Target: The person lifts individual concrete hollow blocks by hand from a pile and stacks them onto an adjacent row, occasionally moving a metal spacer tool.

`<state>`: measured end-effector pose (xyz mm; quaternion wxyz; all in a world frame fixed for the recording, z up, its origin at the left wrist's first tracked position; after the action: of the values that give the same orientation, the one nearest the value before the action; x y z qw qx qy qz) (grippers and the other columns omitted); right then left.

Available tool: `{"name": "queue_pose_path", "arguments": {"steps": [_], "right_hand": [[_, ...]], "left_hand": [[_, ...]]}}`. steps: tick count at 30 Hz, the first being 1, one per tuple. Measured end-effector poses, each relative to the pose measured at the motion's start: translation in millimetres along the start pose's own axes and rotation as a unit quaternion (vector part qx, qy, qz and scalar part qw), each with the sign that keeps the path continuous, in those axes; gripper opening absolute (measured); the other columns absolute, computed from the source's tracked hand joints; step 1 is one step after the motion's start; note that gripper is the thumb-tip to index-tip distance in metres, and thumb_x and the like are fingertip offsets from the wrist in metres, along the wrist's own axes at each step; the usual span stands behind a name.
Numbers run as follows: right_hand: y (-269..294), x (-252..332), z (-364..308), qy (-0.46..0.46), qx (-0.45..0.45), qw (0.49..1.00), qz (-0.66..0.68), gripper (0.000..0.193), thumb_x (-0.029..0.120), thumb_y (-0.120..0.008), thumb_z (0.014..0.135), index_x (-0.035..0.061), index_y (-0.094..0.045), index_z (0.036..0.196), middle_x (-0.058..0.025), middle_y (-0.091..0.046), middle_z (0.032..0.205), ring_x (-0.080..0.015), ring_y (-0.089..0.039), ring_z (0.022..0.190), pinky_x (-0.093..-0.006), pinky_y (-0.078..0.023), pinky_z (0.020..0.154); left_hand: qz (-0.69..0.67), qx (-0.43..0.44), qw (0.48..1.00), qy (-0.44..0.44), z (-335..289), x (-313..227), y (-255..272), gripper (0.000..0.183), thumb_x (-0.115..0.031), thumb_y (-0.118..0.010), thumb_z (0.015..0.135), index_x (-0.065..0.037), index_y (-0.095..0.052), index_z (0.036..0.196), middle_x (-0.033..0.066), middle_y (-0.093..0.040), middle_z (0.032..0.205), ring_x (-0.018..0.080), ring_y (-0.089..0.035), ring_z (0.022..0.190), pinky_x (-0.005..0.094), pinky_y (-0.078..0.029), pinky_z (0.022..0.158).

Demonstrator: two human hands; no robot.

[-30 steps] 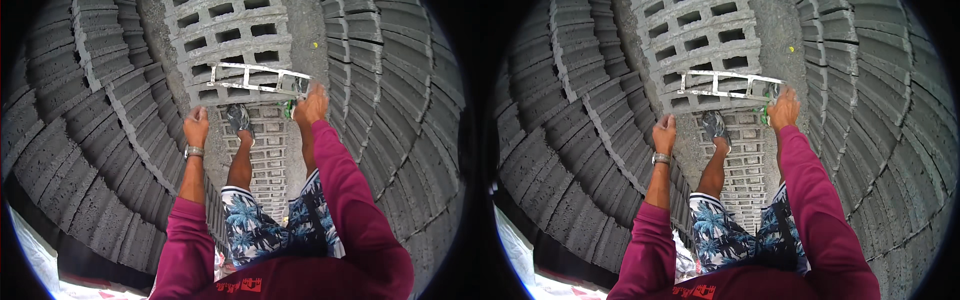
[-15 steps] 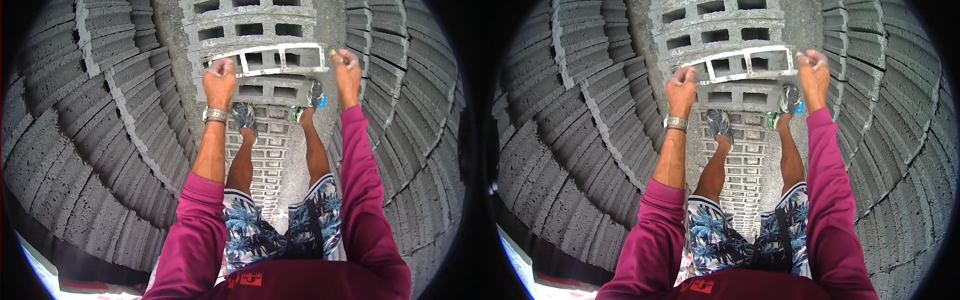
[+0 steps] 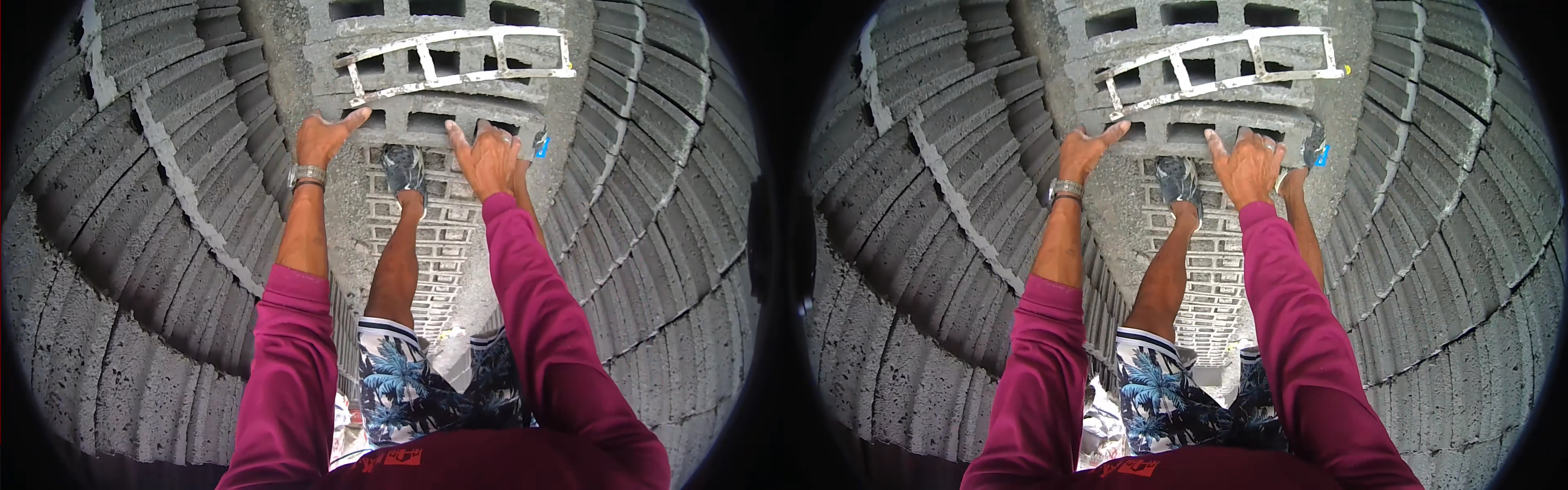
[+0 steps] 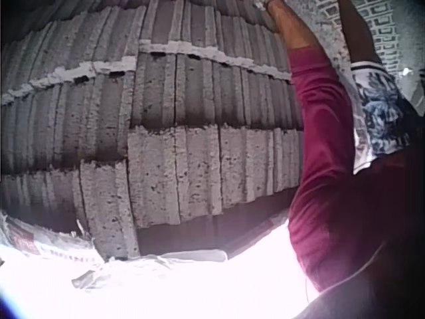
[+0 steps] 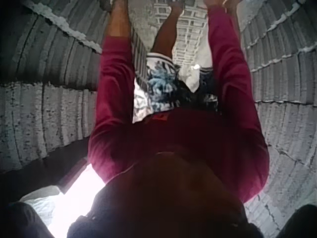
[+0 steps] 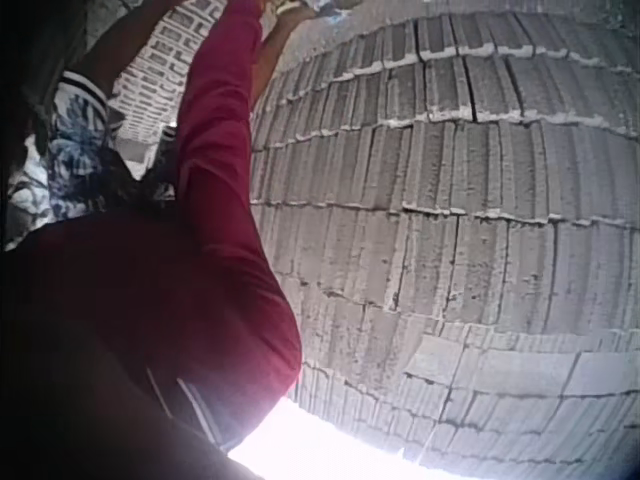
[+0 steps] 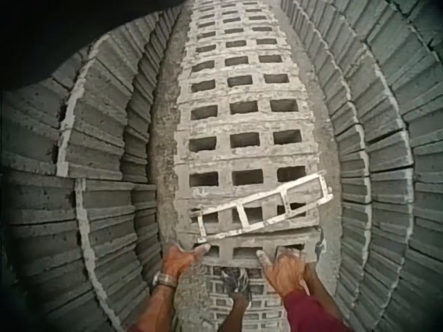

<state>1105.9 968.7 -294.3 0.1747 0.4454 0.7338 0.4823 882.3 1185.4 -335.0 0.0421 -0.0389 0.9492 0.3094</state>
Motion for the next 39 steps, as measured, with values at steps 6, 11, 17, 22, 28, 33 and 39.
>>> {"name": "queue_pose_path", "arguments": {"steps": [6,11,17,22,28,33,39], "right_hand": [[-17,0,6,-0.016,0.027,0.998,0.048,0.063,0.056,-0.065,0.085,-0.0061,-0.068,0.080,-0.0264,-0.068,0.083,-0.0396,-0.065,0.089,-0.0522,-0.035,0.100],[-26,-11,3,-0.046,-0.004,0.998,0.031,0.064,0.059,-0.068,0.082,-0.0049,-0.067,0.076,-0.0255,-0.068,0.081,-0.0390,-0.065,0.087,-0.0539,-0.034,0.101],[-34,5,9,-0.124,0.016,0.992,0.016,0.063,0.058,-0.075,0.073,-0.0054,-0.072,0.077,-0.0232,-0.071,0.083,-0.0392,-0.060,0.102,-0.0469,-0.025,0.106],[-38,-3,12,-0.147,0.023,0.988,0.032,0.051,0.046,-0.076,0.071,-0.0040,-0.072,0.077,-0.0237,-0.070,0.081,-0.0381,-0.060,0.102,-0.0470,-0.025,0.107],[-21,-32,-4,-0.076,0.052,0.994,0.053,0.054,0.047,-0.077,0.070,-0.0060,-0.070,0.078,-0.0267,-0.068,0.089,-0.0386,-0.059,0.102,-0.0461,-0.032,0.105],[52,-26,-67,0.000,0.082,0.995,0.057,0.053,0.045,-0.078,0.070,-0.0071,-0.069,0.072,-0.0241,-0.068,0.078,-0.0365,-0.061,0.093,-0.0460,-0.034,0.102],[158,26,-160,0.067,0.071,0.991,0.087,0.051,0.043,-0.080,0.069,-0.0064,-0.068,0.069,-0.0242,-0.065,0.071,-0.0386,-0.062,0.088,-0.0472,-0.035,0.101]], "left_hand": [[0.046,-0.181,0.982,0.038,-12,-1,24,0.095,-0.087,-0.064,0.063,0.005,-0.073,0.086,0.0308,-0.069,0.091,0.0446,-0.068,0.091,0.0487,-0.053,0.080],[-0.089,-0.175,0.980,0.023,0,2,15,0.079,-0.070,-0.066,0.078,0.007,-0.073,0.091,0.0296,-0.070,0.086,0.0438,-0.069,0.088,0.0486,-0.053,0.080],[-0.135,-0.168,0.962,-0.170,23,40,-5,0.075,-0.058,-0.081,0.068,0.013,-0.068,0.088,0.0258,-0.072,0.088,0.0351,-0.071,0.080,0.0439,-0.054,0.075],[-0.114,-0.006,0.993,-0.016,36,17,-21,0.055,-0.041,-0.084,0.065,0.010,-0.065,0.077,0.0195,-0.070,0.080,0.0260,-0.064,0.069,0.0397,-0.051,0.066],[-0.071,-0.128,0.989,0.010,-71,37,-19,0.043,-0.031,-0.076,0.063,0.011,-0.065,0.067,0.0288,-0.067,0.072,0.0348,-0.067,0.064,0.0478,-0.052,0.065],[-0.157,-0.160,0.971,0.082,-193,62,3,0.039,-0.027,-0.075,0.063,0.010,-0.064,0.066,0.0263,-0.068,0.070,0.0319,-0.066,0.061,0.0478,-0.050,0.062],[-0.216,-0.218,0.948,0.085,-333,96,85,0.028,-0.016,-0.076,0.068,0.006,-0.057,0.064,0.0109,-0.063,0.066,0.0193,-0.055,0.059,0.0416,-0.046,0.057]]}}
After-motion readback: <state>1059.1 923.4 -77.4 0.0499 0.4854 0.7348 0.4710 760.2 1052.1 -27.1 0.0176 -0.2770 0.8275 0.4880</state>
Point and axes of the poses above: each hand's wrist, its own z-axis towards the middle knuckle, its own y-axis out of the back of the hand, x = y × z, the point moved 8 cm from there along z, towards the middle knuckle
